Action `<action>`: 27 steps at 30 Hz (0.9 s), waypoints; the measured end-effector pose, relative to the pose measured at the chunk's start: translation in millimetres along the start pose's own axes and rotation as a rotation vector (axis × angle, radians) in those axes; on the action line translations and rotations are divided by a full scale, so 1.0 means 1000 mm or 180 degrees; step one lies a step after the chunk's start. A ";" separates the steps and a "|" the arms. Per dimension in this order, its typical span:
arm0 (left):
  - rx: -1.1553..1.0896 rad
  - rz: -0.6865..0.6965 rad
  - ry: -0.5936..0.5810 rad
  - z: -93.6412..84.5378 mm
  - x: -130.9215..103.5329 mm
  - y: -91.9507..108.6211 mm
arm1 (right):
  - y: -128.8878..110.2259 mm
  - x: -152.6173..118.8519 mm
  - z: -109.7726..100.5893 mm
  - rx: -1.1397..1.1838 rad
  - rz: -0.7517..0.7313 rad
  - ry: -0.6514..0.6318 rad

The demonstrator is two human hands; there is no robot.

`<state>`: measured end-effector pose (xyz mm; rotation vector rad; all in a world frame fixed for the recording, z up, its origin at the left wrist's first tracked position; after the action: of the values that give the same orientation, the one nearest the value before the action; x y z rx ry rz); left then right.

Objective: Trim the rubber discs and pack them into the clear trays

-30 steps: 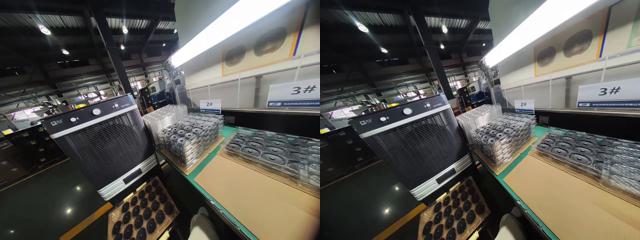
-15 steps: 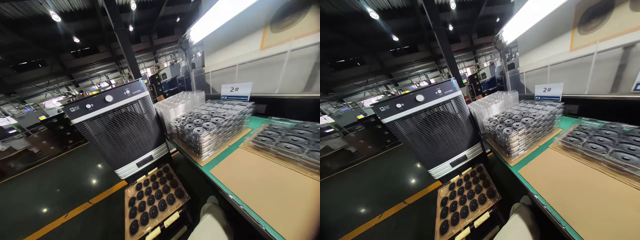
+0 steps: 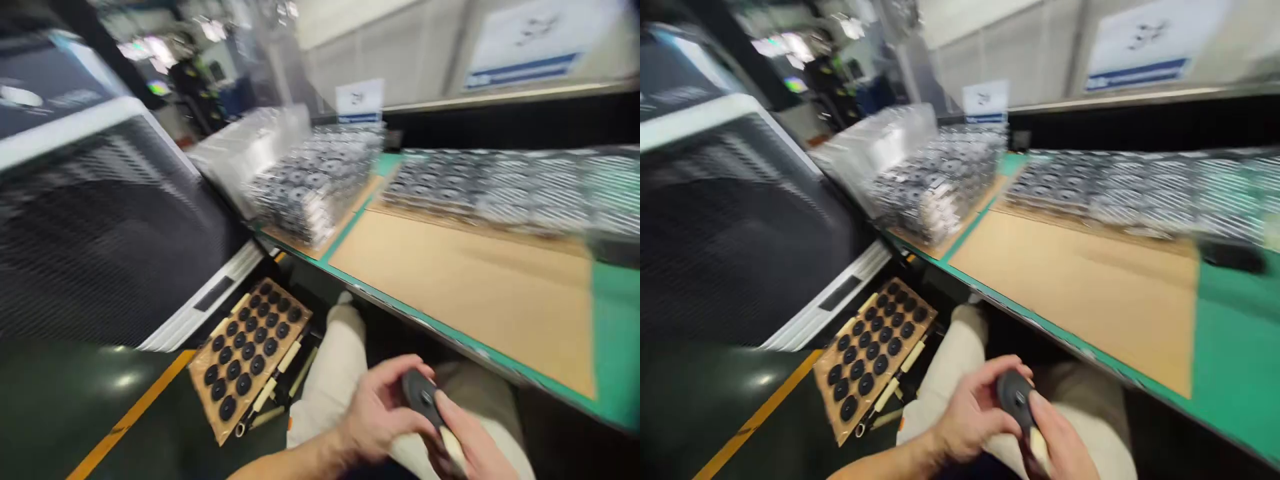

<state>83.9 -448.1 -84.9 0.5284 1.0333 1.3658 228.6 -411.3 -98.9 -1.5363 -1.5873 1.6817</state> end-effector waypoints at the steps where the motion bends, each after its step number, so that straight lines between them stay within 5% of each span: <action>1: -0.0126 -0.0081 0.0045 0.000 -0.001 0.005 | -0.001 -0.005 0.001 0.0568 0.0301 0.0025; 4: -0.0370 -0.0304 0.0189 -0.008 0.000 0.022 | -0.009 0.001 0.002 0.2513 0.0811 0.0414; 7: -0.0341 -0.0456 0.0182 -0.016 0.001 0.029 | -0.011 0.011 -0.007 0.2869 0.0805 0.0563; 9: -0.0239 -0.0487 0.0176 -0.019 -0.001 0.027 | -0.013 0.007 -0.013 0.2391 0.0376 0.0483; 15: -0.0098 -0.0408 0.0179 -0.008 -0.002 0.024 | -0.044 -0.028 -0.024 -0.0043 -0.1958 0.0561; 18: -0.0307 -0.0559 0.0184 -0.003 -0.003 0.025 | -0.055 -0.034 -0.026 -0.0507 -0.2206 0.0201; 23: -0.0508 -0.0826 0.0534 -0.001 -0.003 0.020 | -0.058 -0.026 -0.029 -0.1188 -0.2223 0.0555; 27: -0.0599 -0.1057 0.0690 -0.001 -0.001 0.016 | -0.054 -0.020 -0.026 -0.1332 -0.2208 0.0157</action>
<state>74.8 -446.4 -71.7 0.0634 1.0973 1.2225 236.3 -399.8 -37.5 -0.9740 -2.2012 0.9660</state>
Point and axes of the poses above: each hand's wrist, its own x-axis towards the middle knuckle, its own z-axis out of the palm, y = z × x, the point moved 2 cm from there along x, towards the middle knuckle, and after that the axes turned 1 degree about x, right-handed, at the moved point
